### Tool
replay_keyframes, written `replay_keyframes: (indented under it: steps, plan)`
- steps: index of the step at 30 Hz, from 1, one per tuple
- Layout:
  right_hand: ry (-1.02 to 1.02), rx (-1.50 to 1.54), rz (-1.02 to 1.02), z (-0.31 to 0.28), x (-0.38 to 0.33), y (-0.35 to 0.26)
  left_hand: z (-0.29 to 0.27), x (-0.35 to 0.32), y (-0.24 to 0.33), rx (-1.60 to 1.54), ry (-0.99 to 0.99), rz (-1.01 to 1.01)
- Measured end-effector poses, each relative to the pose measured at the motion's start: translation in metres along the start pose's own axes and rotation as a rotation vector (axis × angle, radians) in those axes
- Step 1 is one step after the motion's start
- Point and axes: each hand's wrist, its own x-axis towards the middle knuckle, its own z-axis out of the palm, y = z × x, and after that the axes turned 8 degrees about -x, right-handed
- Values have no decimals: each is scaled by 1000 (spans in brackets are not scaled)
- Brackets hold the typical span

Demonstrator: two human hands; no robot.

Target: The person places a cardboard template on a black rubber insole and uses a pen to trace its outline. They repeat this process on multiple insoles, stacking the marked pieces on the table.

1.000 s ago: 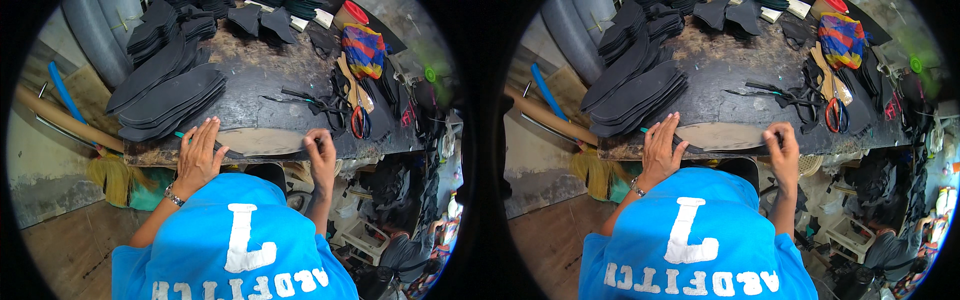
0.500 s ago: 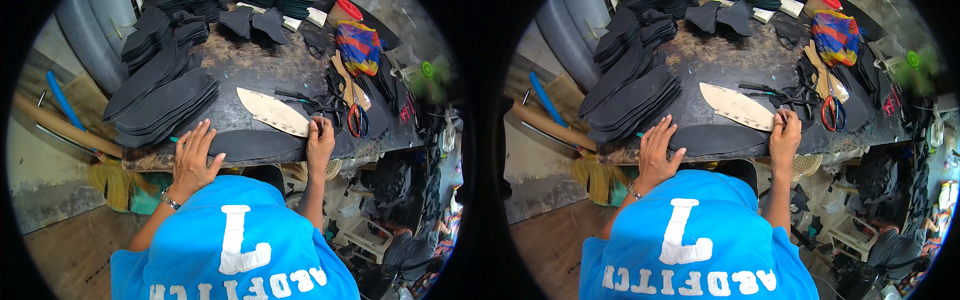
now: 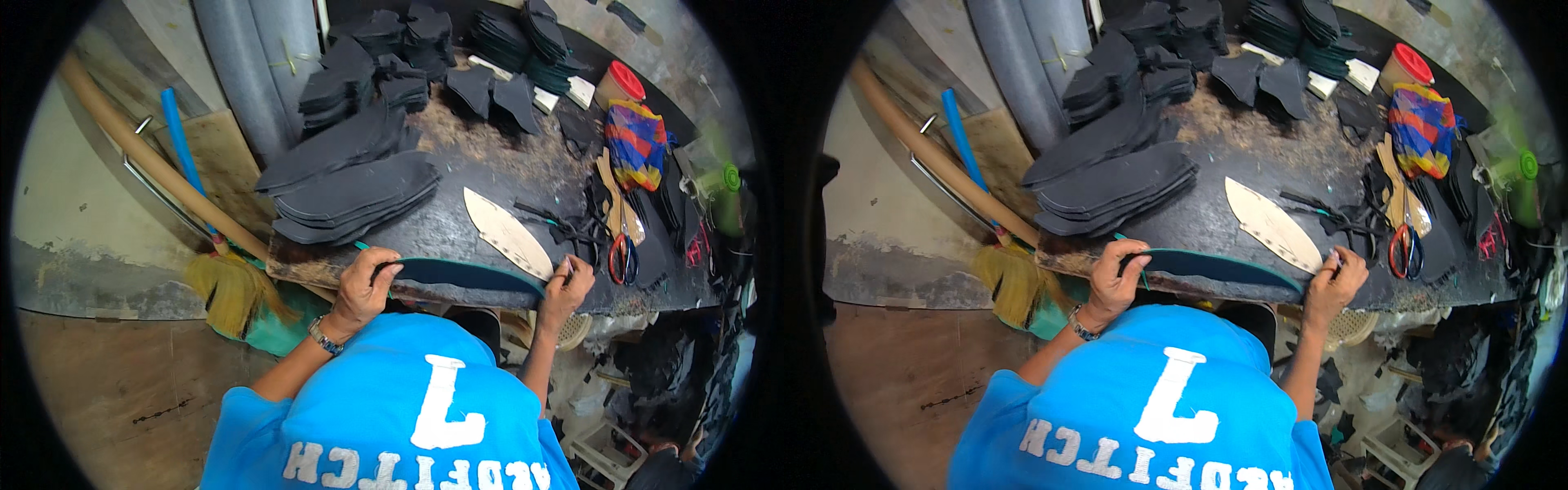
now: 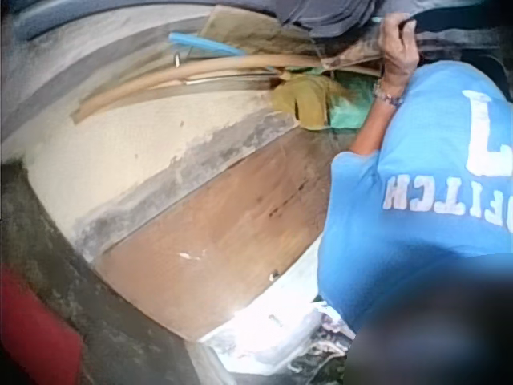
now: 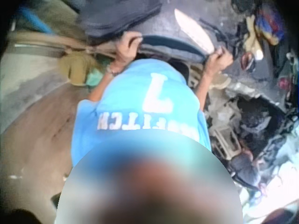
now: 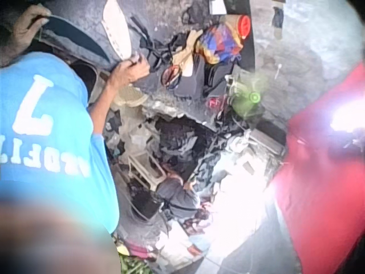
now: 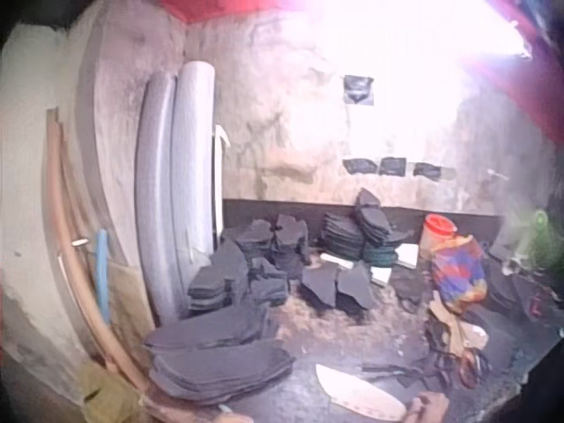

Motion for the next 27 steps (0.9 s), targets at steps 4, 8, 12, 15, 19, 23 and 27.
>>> replay_keyframes:
  steps: [4,8,12,15,19,23,27]
  plan:
    - [-24,-10,19,1,-1,2,-40,26,25,54,269,-206]
    - [-98,-67,-58,0,0,3,-86,63,20,268,290,-102]
    - [-259,-117,-143,-11,-3,-1,-99,62,9,628,225,-183]
    - [-404,-60,1,-25,-6,-8,-84,47,9,748,255,8]
    - [-405,439,373,-43,-2,-28,-47,34,27,512,118,143]
    - [-457,1156,516,-66,4,-62,-9,29,48,-308,-133,-302]
    - [-568,1325,593,-82,5,-95,2,32,57,-779,-222,-444]
